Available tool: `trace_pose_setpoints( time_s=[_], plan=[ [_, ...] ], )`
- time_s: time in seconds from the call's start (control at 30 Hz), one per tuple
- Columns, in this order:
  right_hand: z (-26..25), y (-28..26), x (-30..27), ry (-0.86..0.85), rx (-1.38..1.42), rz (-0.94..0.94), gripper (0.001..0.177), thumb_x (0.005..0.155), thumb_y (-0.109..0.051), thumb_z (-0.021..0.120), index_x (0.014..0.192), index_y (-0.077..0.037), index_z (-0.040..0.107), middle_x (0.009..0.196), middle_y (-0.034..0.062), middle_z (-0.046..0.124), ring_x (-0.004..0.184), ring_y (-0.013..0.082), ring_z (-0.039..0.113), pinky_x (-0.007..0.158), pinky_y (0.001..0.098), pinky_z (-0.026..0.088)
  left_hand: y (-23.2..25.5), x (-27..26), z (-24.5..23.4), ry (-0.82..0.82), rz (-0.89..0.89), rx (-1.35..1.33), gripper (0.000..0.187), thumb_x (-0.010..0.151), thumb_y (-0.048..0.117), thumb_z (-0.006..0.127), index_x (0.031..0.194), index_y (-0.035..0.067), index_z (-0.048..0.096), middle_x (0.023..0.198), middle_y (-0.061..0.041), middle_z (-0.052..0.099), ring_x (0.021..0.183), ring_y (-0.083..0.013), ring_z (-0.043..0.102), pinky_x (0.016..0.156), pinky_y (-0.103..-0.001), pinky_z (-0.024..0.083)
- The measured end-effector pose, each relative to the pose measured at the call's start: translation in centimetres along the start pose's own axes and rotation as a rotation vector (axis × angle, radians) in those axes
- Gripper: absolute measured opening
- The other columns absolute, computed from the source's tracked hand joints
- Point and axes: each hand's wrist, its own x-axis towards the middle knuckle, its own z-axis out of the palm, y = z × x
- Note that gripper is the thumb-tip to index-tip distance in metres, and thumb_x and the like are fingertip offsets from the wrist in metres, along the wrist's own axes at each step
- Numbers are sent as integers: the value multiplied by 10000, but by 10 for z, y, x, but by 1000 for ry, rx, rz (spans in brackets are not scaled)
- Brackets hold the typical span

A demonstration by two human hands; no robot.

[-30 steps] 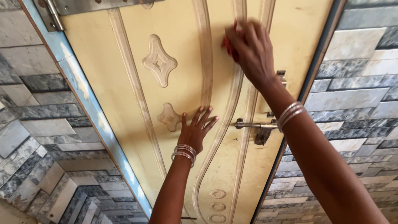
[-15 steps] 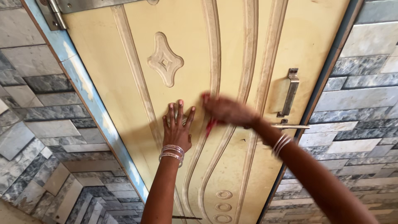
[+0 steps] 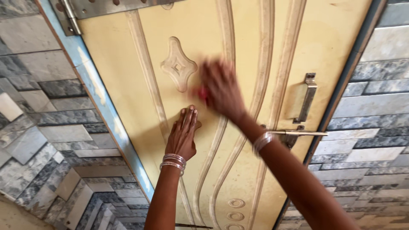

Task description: The person wipes the surface of a cream-colored door using a red cloth. They systematically clean the door's panels and edges, moving from the lower sections upward and across the width of the door.

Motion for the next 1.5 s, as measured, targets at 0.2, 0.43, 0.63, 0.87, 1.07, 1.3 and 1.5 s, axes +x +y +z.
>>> trace_pose_setpoints(
  time_s=[0.2,0.43,0.63,0.87,1.07,1.3,1.5],
  plan=[
    [16,-29,-80,-356,-56,-429,907,818,-564,616,1551,-98,351,1629,107,385,1511,237,289,1239,447,243,-18,2,-16,-101,22,-34,864,757,19,641,1551,111,315,1674,-89,171,1515,-296,258,1190,-509,310],
    [1,33,32,171,-118,-478,534,1054,-139,734,1540,-89,520,1579,98,542,1509,224,454,1308,405,350,-17,-1,-14,111,86,-226,622,885,180,669,1465,93,463,1683,-108,294,1516,-313,349,1148,-497,401],
    [1,31,123,272,-106,-284,522,1087,-172,702,1548,-92,471,1635,145,437,1539,373,358,1288,517,326,-26,0,-16,218,59,-91,682,841,141,687,1482,77,461,1648,-172,318,1514,-364,329,1161,-526,381],
    [42,-68,26,32,90,-305,608,999,-183,580,1568,-25,434,1670,187,307,1561,374,223,1278,563,199,-42,13,-29,147,-407,-30,856,753,231,805,1447,-25,374,1639,-290,41,1536,-460,127,1084,-639,378],
    [29,-60,10,-57,-90,-619,604,938,-250,627,1503,-79,503,1612,139,416,1504,311,357,1241,490,267,-53,7,-31,30,-427,-106,1079,750,200,825,1592,32,171,1679,-193,-109,1562,-396,77,1112,-659,361],
    [5,-16,132,321,-18,-403,578,896,-196,779,1438,-146,584,1478,115,539,1393,313,482,1174,488,404,-57,2,-34,-11,-404,-83,1149,777,188,798,1610,86,13,1689,-166,-115,1573,-374,43,1129,-650,343],
    [27,-47,168,322,-181,-234,573,969,-101,736,1499,-71,521,1545,146,455,1497,378,381,1284,543,333,-68,-2,-37,-78,-381,-25,1136,789,166,759,1617,119,-18,1699,-152,-91,1575,-339,53,1149,-611,337]
  ],
)
